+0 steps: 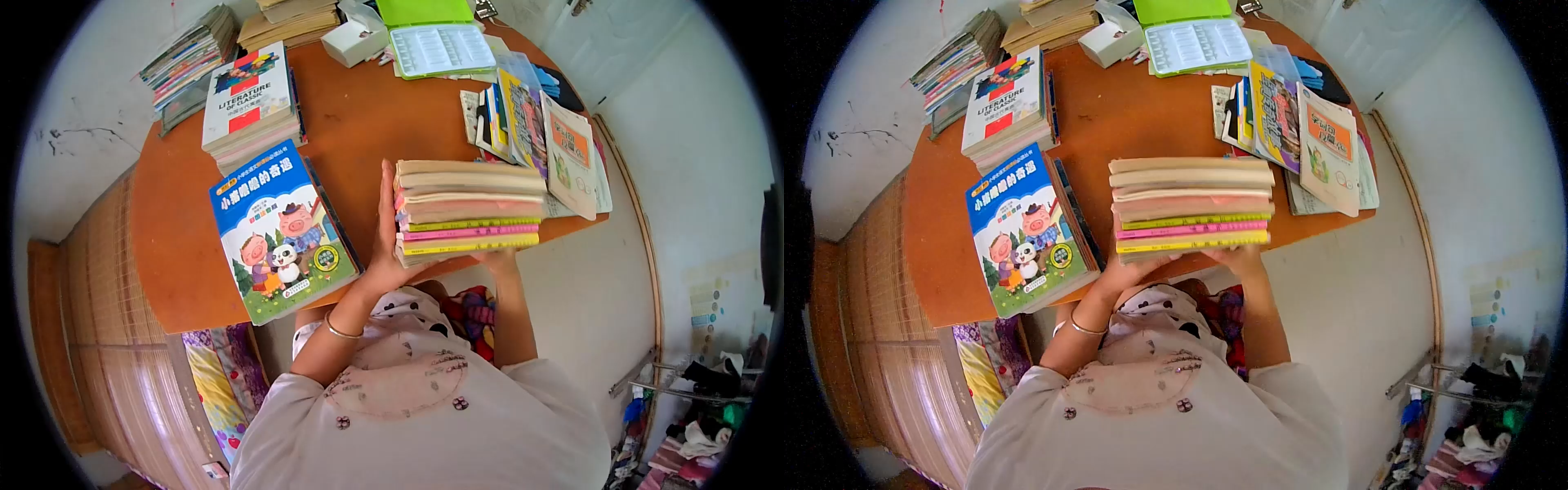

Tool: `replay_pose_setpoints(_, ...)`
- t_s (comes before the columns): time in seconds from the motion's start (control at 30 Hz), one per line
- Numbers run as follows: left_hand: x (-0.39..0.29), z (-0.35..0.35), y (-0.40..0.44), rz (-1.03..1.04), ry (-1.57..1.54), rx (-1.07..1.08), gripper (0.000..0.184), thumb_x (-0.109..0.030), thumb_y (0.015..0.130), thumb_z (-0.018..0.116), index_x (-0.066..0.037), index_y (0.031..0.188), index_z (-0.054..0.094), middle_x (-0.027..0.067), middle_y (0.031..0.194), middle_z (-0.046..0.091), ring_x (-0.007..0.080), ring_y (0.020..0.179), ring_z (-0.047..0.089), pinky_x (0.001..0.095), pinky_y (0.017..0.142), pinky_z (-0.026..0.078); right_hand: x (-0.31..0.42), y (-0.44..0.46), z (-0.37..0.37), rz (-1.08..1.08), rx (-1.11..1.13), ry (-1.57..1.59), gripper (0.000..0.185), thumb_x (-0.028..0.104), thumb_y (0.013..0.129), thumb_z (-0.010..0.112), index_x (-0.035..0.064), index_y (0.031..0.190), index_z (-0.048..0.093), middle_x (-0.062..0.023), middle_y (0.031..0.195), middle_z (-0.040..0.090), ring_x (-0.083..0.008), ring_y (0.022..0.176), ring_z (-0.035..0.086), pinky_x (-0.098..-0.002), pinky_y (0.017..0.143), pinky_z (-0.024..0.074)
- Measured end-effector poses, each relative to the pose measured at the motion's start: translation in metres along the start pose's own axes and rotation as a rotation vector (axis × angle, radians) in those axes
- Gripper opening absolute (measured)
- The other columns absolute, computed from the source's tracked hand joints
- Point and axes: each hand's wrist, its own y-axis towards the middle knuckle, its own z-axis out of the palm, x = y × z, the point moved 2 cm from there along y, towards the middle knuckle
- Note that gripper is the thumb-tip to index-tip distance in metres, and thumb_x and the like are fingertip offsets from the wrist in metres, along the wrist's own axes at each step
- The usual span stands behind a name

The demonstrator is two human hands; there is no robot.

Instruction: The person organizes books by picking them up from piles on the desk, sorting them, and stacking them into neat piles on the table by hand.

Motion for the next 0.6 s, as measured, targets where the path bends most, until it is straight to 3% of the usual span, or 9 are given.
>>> replay_pose_setpoints(0.1, -0.003, -0.001, -0.001, -0.004, 0.038, 0.012, 0.137, -0.027, 0.06, 0.09, -0.005, 0.149, -0.011, 0.0179, 0.157, 0.002, 0.0292, 0.143, 0.015, 0.0403, 0.115, 0.021, 0.01, 0.001, -0.014, 0.325, 0.09, 0.189, 0.068, 0.017, 0.071, 0.084, 0.0052, 0.128, 0.048, -0.0074, 0.122, 0.056, -0.0193, 0.112, 0.055, -0.0324, 0.091, 0.048)
replay_pose_setpoints(0.2, 0.007, -0.003, 0.0, 0.053, 0.14, 0.026, 0.137, -0.029, 0.058, 0.091, -0.006, 0.149, -0.008, 0.0172, 0.157, 0.001, 0.03, 0.144, 0.013, 0.0409, 0.115, 0.018, 0.014, 0.014, 0.005, 0.279, 0.084, 0.139, 0.068, 0.018, 0.071, 0.084, 0.005, 0.127, 0.049, -0.0076, 0.122, 0.057, -0.0195, 0.111, 0.055, -0.0327, 0.091, 0.0477)
replay_pose_setpoints(0.33, 0.008, -0.006, -0.002, 0.085, 0.178, 0.064, 0.127, -0.03, 0.058, 0.09, -0.006, 0.148, 0.003, 0.0183, 0.154, 0.013, 0.0326, 0.143, 0.015, 0.0416, 0.115, 0.016, 0.016, 0.015, -0.006, 0.215, 0.081, 0.081, 0.067, 0.019, 0.071, 0.084, 0.0046, 0.126, 0.05, -0.008, 0.121, 0.057, -0.0201, 0.111, 0.055, -0.0332, 0.091, 0.0471)
replay_pose_setpoints(0.47, 0.024, -0.013, -0.006, 0.083, 0.354, 0.08, 0.106, -0.025, 0.066, 0.085, -0.004, 0.141, 0.014, 0.0201, 0.138, 0.036, 0.0332, 0.129, 0.038, 0.0398, 0.107, 0.03, 0.016, 0.016, -0.012, 0.156, 0.073, 0.02, 0.066, 0.021, 0.071, 0.083, 0.0042, 0.125, 0.051, -0.0083, 0.12, 0.057, -0.0206, 0.111, 0.055, -0.0337, 0.092, 0.0464)
replay_pose_setpoints(0.53, 0.035, -0.015, -0.014, 0.109, 0.383, 0.075, 0.103, -0.024, 0.067, 0.084, -0.003, 0.141, 0.015, 0.0201, 0.136, 0.038, 0.0328, 0.127, 0.041, 0.0395, 0.105, 0.033, 0.015, 0.013, -0.015, 0.125, 0.064, -0.022, 0.065, 0.022, 0.071, 0.083, 0.004, 0.125, 0.051, -0.0085, 0.12, 0.058, -0.0209, 0.111, 0.054, -0.0339, 0.092, 0.0461)
replay_pose_setpoints(0.57, 0.04, -0.014, -0.024, 0.006, 0.138, 0.045, 0.101, -0.024, 0.067, 0.084, -0.002, 0.139, 0.016, 0.0197, 0.133, 0.04, 0.0325, 0.124, 0.042, 0.0396, 0.104, 0.034, 0.017, 0.012, -0.018, 0.108, 0.061, -0.042, 0.065, 0.022, 0.071, 0.083, 0.0039, 0.125, 0.051, -0.0086, 0.12, 0.058, -0.021, 0.111, 0.054, -0.034, 0.092, 0.046)
replay_pose_setpoints(0.6, 0.048, -0.012, -0.029, -0.003, 0.093, 0.029, 0.1, -0.024, 0.067, 0.084, -0.001, 0.138, 0.017, 0.0192, 0.131, 0.04, 0.0322, 0.123, 0.043, 0.0399, 0.103, 0.034, 0.019, 0.011, -0.02, 0.087, 0.055, -0.063, 0.065, 0.023, 0.071, 0.083, 0.0038, 0.124, 0.052, -0.0087, 0.12, 0.058, -0.0212, 0.111, 0.054, -0.0342, 0.092, 0.0458)
